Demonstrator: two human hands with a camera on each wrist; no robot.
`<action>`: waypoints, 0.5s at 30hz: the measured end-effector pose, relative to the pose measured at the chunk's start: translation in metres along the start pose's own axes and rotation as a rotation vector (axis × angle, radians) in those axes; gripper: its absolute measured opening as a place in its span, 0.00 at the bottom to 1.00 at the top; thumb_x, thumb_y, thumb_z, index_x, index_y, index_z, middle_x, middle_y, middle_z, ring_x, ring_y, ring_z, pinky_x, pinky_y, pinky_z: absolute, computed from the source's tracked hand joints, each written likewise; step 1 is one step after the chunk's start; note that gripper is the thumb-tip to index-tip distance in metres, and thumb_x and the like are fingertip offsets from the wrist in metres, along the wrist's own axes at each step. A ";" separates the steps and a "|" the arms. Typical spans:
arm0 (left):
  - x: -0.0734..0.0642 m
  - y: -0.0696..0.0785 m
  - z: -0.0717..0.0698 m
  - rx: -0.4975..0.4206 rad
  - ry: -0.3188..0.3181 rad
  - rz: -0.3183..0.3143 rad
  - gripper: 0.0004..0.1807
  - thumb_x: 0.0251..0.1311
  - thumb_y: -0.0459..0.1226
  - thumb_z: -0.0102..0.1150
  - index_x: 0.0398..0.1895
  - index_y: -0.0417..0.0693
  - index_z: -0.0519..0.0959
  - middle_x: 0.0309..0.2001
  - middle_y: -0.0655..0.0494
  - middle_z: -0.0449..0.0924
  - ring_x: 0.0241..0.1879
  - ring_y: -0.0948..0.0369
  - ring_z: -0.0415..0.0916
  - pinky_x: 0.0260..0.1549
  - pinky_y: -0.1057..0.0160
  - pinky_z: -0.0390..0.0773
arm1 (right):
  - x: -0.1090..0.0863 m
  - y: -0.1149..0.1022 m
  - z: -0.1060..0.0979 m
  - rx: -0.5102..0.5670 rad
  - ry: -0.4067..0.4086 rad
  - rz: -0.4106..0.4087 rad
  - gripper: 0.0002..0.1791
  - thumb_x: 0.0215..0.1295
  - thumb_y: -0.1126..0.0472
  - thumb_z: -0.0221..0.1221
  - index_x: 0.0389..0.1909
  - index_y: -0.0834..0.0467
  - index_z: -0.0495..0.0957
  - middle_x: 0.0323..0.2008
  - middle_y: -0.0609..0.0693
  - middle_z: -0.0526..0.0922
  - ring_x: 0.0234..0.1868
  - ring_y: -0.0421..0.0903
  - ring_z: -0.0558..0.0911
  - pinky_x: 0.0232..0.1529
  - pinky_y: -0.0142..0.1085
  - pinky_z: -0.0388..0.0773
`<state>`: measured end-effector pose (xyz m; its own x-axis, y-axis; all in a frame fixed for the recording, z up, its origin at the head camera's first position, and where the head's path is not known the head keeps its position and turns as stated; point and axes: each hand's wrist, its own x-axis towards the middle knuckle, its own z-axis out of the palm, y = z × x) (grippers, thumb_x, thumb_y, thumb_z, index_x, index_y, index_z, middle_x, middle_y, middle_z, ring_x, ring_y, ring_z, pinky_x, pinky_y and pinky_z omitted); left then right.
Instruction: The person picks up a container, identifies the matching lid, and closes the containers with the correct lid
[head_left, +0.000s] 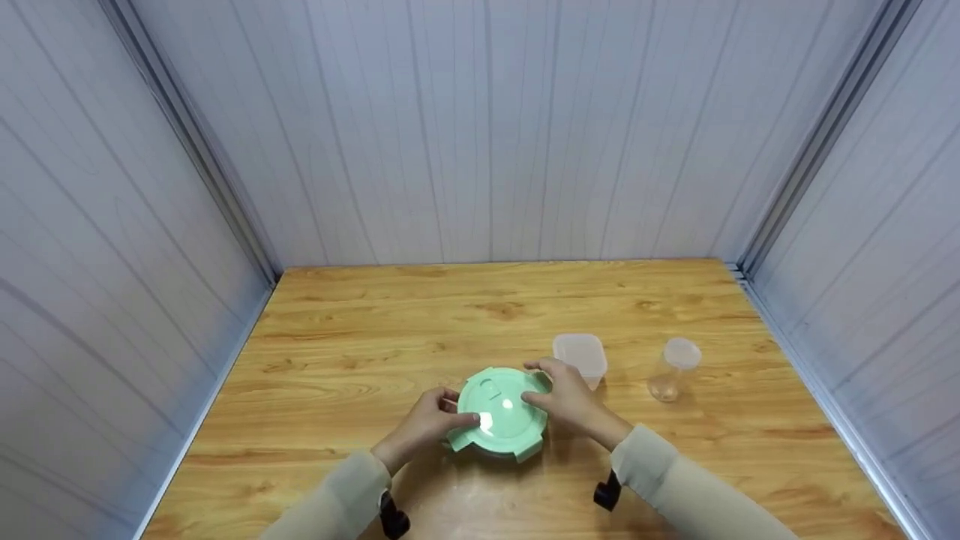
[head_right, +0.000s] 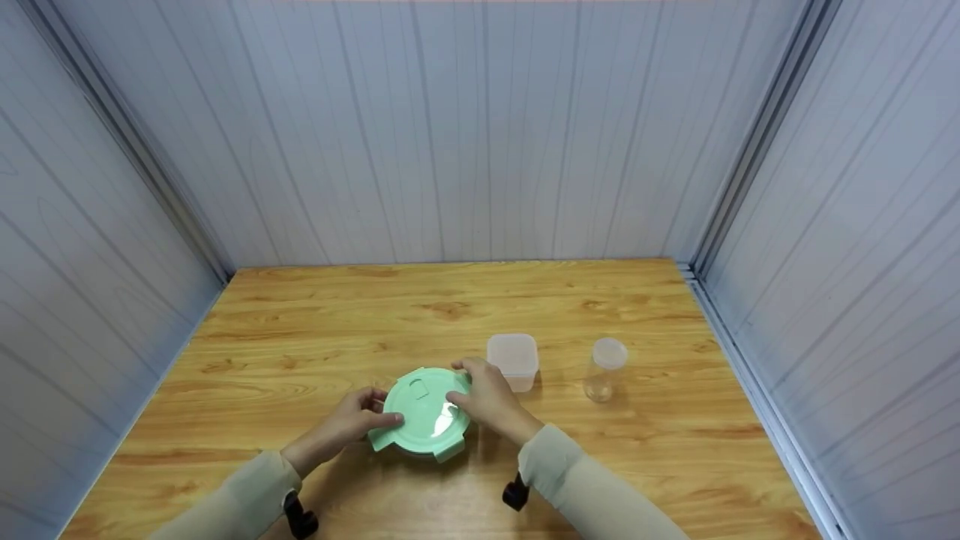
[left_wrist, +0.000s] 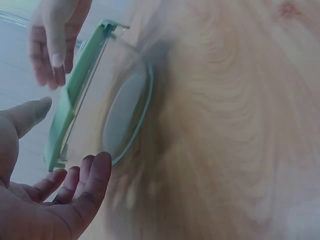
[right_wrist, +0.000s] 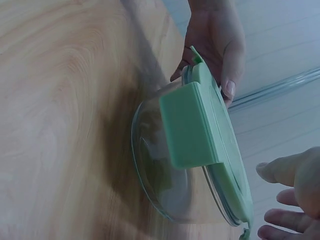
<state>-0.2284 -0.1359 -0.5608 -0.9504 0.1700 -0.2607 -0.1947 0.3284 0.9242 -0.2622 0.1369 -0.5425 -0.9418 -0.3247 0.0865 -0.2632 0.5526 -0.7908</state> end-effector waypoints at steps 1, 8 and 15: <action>-0.001 -0.001 0.001 -0.012 -0.004 0.004 0.30 0.63 0.41 0.78 0.60 0.33 0.77 0.45 0.47 0.81 0.43 0.57 0.77 0.37 0.67 0.81 | 0.002 0.000 0.001 -0.006 -0.009 0.010 0.27 0.69 0.64 0.73 0.66 0.65 0.80 0.66 0.62 0.83 0.70 0.64 0.80 0.72 0.60 0.77; -0.003 -0.005 0.003 -0.051 0.028 0.044 0.27 0.62 0.38 0.77 0.58 0.31 0.79 0.41 0.49 0.81 0.38 0.59 0.78 0.33 0.67 0.81 | 0.012 -0.001 0.008 0.019 -0.084 0.080 0.29 0.74 0.63 0.69 0.73 0.63 0.75 0.73 0.63 0.78 0.75 0.62 0.77 0.74 0.58 0.76; -0.001 -0.006 0.004 -0.072 0.039 0.051 0.23 0.62 0.34 0.76 0.56 0.29 0.80 0.39 0.49 0.80 0.40 0.58 0.77 0.35 0.67 0.81 | 0.015 0.001 0.011 -0.025 -0.138 0.079 0.30 0.77 0.61 0.66 0.74 0.69 0.72 0.73 0.67 0.77 0.75 0.64 0.76 0.76 0.58 0.74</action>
<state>-0.2250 -0.1346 -0.5667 -0.9680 0.1477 -0.2029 -0.1614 0.2526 0.9540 -0.2744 0.1240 -0.5490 -0.9227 -0.3806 -0.0608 -0.1958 0.5988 -0.7766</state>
